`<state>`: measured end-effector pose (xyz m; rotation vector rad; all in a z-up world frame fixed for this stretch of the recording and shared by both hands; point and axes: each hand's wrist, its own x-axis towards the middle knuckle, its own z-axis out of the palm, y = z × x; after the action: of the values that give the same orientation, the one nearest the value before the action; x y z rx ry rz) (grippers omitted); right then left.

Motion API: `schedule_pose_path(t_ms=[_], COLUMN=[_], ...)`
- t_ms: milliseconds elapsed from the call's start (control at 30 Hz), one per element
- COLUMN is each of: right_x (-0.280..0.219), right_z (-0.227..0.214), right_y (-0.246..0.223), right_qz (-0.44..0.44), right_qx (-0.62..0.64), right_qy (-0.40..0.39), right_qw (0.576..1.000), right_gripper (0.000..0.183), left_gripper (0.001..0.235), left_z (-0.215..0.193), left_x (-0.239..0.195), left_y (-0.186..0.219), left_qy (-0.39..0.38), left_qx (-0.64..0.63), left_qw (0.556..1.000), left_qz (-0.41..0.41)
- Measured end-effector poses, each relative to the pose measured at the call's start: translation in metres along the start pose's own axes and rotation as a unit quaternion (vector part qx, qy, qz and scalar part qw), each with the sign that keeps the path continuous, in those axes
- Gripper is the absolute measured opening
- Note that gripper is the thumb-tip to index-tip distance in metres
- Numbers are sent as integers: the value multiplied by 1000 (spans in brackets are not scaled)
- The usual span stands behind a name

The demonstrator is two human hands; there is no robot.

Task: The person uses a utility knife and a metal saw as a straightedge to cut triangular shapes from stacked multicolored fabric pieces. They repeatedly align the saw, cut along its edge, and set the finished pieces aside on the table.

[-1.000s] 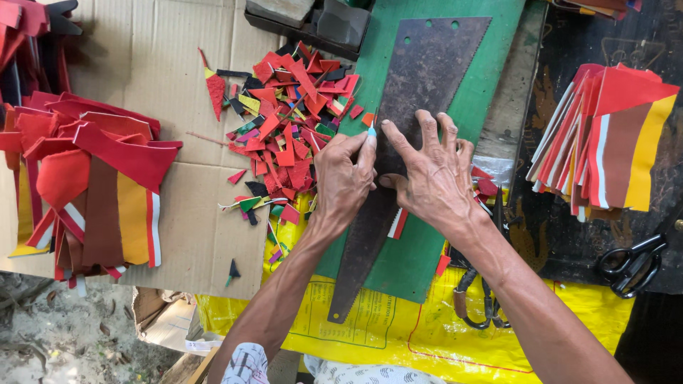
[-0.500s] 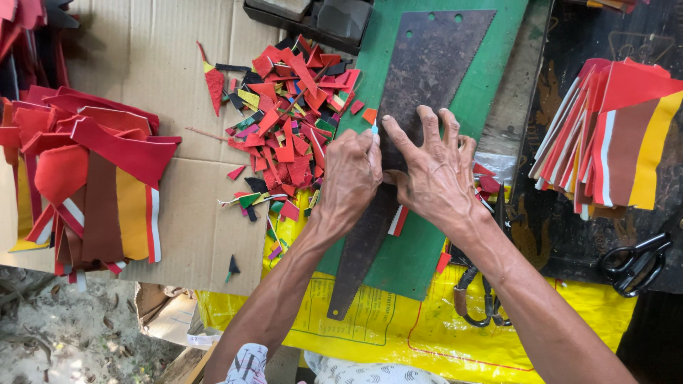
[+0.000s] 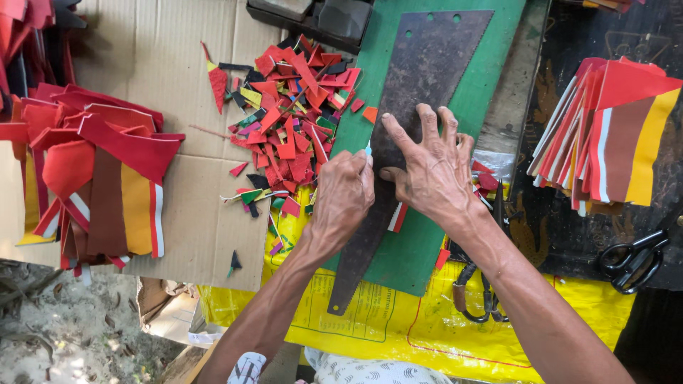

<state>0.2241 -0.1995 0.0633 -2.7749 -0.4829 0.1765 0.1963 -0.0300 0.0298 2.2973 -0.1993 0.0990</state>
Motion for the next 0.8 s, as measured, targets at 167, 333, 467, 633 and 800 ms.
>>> schedule_pose_path(t_ms=[167, 333, 467, 633, 800], right_x=[4, 0, 1, 1, -3], right_z=[-3, 1, 2, 3, 3], right_y=[3, 1, 4, 4, 3], right_qz=[2, 3, -2, -5, -3], right_qx=[3, -3, -4, -5, 3], right_qy=[9, 3, 12, 14, 7], right_qw=[1000, 1000, 1000, 1000, 1000], right_gripper=[88, 88, 88, 89, 88], left_gripper=[10, 10, 10, 12, 15], left_z=[-3, 11, 17, 13, 14], left_x=[8, 30, 37, 33, 32], left_y=[9, 0, -7, -4, -3], left_qy=[35, 41, 33, 41, 34], left_qx=[-46, -42, -30, -38, -42], left_qw=[998, 998, 999, 998, 998], left_qz=[-24, -5, 6, 1, -19])
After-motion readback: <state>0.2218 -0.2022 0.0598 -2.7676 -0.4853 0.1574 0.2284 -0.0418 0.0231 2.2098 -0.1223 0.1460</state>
